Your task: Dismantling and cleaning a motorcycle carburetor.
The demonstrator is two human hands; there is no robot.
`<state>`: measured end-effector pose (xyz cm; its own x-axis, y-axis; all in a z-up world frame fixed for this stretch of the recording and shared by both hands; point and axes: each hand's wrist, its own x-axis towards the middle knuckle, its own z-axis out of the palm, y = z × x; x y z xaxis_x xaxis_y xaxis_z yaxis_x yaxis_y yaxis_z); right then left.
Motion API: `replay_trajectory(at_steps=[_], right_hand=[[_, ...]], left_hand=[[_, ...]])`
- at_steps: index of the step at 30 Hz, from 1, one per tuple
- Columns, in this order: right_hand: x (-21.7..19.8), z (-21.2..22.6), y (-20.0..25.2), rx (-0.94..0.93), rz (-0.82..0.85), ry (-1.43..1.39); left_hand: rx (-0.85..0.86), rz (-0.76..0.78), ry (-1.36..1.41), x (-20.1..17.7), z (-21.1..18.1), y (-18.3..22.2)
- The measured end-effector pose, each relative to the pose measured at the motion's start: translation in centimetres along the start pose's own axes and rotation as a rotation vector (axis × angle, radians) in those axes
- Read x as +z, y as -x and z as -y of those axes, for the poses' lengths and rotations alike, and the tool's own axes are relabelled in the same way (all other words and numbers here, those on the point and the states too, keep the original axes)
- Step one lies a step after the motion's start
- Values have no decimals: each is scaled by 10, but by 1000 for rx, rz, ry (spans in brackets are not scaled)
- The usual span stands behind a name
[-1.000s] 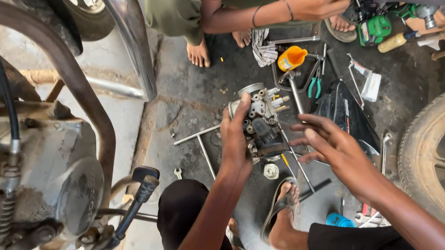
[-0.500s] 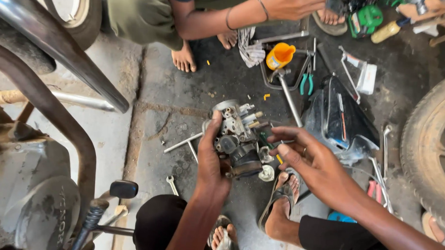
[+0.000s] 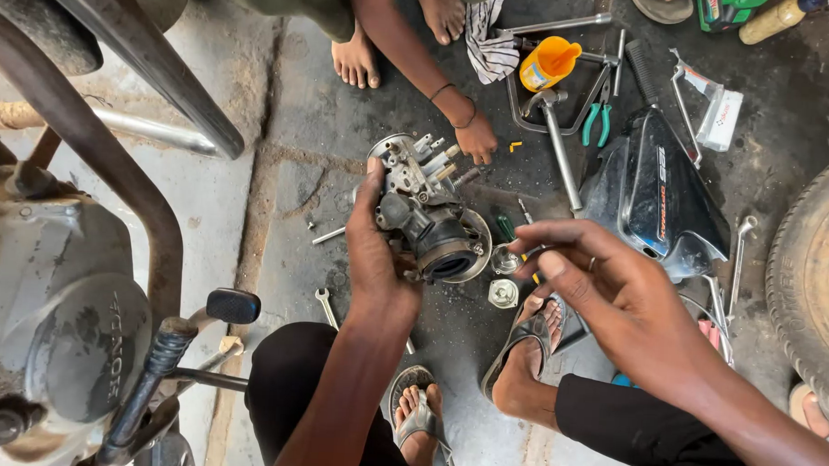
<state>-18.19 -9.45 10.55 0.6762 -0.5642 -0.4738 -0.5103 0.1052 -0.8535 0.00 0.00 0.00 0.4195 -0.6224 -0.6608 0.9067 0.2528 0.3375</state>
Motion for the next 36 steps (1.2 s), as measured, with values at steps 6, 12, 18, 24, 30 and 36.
replay_trajectory(at_steps=[6, 12, 18, 24, 30, 36], right_hand=[[7, 1, -1, -100, 129, 489], [9, 3, -6, -41, 207, 645], [12, 4, -7, -17, 265, 680], [14, 2, -8, -87, 288, 686], [15, 4, -8, -63, 290, 717], [18, 3, -8, -80, 292, 743]], left_hand=[[19, -38, -50, 1, 0, 1], [23, -39, -61, 5, -5, 2], [8, -60, -65, 5, -5, 2], [15, -41, -68, 4, -5, 3], [12, -38, -62, 4, -5, 2], [-6, -47, -102, 7, -6, 6]])
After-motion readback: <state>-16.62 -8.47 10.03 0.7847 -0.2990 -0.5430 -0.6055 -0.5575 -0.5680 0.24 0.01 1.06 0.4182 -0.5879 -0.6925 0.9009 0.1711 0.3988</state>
